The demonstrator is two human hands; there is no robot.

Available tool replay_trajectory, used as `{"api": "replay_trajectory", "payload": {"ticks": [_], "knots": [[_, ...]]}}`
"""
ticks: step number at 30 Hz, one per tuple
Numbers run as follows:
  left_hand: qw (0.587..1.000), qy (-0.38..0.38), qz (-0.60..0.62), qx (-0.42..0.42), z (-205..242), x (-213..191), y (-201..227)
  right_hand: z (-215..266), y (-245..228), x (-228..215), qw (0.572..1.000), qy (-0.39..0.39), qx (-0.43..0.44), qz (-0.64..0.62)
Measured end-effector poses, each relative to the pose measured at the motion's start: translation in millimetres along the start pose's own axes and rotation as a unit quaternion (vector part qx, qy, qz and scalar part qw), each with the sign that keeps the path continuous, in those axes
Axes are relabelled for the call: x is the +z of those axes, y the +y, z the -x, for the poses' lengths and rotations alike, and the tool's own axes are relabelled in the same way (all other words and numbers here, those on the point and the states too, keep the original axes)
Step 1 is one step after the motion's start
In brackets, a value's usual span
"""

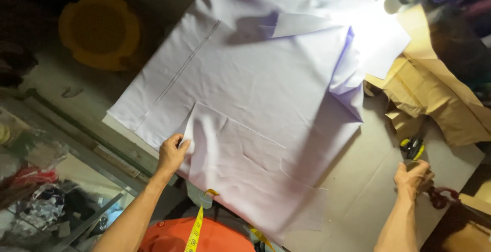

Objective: The person spreads a large piece of white fabric on a table, smooths it out, and then uses scissors to cut along the edge. The person repeatedly adjusts and folds the fabric during the process.

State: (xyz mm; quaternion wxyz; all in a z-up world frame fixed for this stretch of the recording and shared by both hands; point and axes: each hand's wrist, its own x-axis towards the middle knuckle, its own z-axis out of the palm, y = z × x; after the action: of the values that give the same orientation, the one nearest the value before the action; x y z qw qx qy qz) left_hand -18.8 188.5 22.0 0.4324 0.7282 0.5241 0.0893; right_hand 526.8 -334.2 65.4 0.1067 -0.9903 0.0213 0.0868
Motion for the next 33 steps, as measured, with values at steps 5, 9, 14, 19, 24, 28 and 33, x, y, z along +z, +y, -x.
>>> {"api": "replay_trajectory", "payload": {"ticks": [5, 9, 14, 19, 24, 28, 33], "knots": [[0.999, -0.021, 0.006, -0.034, -1, -1, 8, 23, -66, 2, 0.916, 0.314, -0.25, 0.001], [1.0, -0.002, 0.01, -0.005, -4, 4, 0, 95, -258, -10, 0.822, 0.271, -0.485, -0.125], [1.0, -0.005, 0.009, -0.014, 1, 6, -4, 163, -466, 61, 0.787, 0.067, -0.57, -0.226], [0.999, -0.011, 0.031, -0.019, 4, -4, 9, 178, -559, 157, 0.791, 0.075, -0.601, -0.084], [0.997, -0.042, 0.055, -0.024, 5, -13, 18, 195, -545, 156, 0.851, -0.03, -0.524, 0.035], [0.998, -0.056, 0.04, 0.006, 1, -10, 8, 238, -450, 78, 0.863, -0.01, -0.471, -0.184], [0.98, -0.153, 0.01, 0.126, -2, -34, 62, 321, -245, 53, 0.905, 0.133, -0.339, -0.222]]}}
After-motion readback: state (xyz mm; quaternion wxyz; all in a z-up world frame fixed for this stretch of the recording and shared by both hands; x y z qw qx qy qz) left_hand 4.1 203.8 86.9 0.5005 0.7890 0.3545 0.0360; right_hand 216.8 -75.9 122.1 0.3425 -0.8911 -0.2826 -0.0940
